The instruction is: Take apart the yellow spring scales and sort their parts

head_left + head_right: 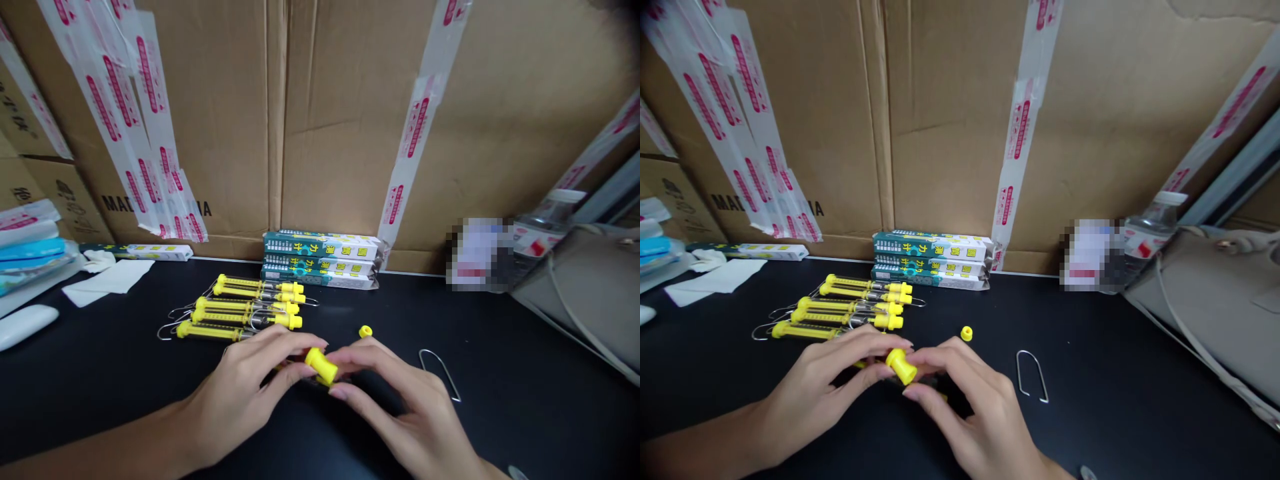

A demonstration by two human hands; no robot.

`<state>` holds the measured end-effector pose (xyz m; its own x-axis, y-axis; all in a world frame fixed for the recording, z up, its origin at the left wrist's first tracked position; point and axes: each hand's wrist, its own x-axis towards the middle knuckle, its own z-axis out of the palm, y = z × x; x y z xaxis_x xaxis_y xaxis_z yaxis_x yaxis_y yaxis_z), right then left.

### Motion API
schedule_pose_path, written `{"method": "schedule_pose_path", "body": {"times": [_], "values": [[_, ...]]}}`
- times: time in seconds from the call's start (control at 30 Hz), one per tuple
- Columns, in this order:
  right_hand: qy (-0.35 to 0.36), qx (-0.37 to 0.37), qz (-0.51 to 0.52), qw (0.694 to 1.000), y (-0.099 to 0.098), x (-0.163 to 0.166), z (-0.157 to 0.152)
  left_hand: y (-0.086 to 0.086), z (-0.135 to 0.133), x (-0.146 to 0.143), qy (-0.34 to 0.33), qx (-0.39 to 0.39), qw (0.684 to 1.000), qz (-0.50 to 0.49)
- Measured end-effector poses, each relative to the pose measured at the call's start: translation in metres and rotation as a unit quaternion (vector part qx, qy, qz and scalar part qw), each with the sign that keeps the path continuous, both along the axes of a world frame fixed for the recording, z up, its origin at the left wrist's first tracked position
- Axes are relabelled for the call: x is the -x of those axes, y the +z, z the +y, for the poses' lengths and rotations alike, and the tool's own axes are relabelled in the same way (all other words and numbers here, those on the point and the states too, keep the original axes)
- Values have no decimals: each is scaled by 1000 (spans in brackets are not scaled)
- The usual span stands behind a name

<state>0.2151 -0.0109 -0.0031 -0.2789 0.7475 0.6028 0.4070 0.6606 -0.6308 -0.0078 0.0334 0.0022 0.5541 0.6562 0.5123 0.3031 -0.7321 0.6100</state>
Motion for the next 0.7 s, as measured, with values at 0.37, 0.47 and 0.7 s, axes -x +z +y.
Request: {"method": "schedule_pose_path", "body": {"times": [0.37, 0.47, 0.7], "values": [[19, -44, 19, 999, 5, 2, -3, 2, 0, -2, -2, -40, 998, 45], [24, -39, 8, 999, 6, 2, -3, 3, 1, -3, -5, -60, 997, 46], [14, -30, -43, 999, 8, 3, -1, -3, 2, -1, -11, -88, 996, 27]]}}
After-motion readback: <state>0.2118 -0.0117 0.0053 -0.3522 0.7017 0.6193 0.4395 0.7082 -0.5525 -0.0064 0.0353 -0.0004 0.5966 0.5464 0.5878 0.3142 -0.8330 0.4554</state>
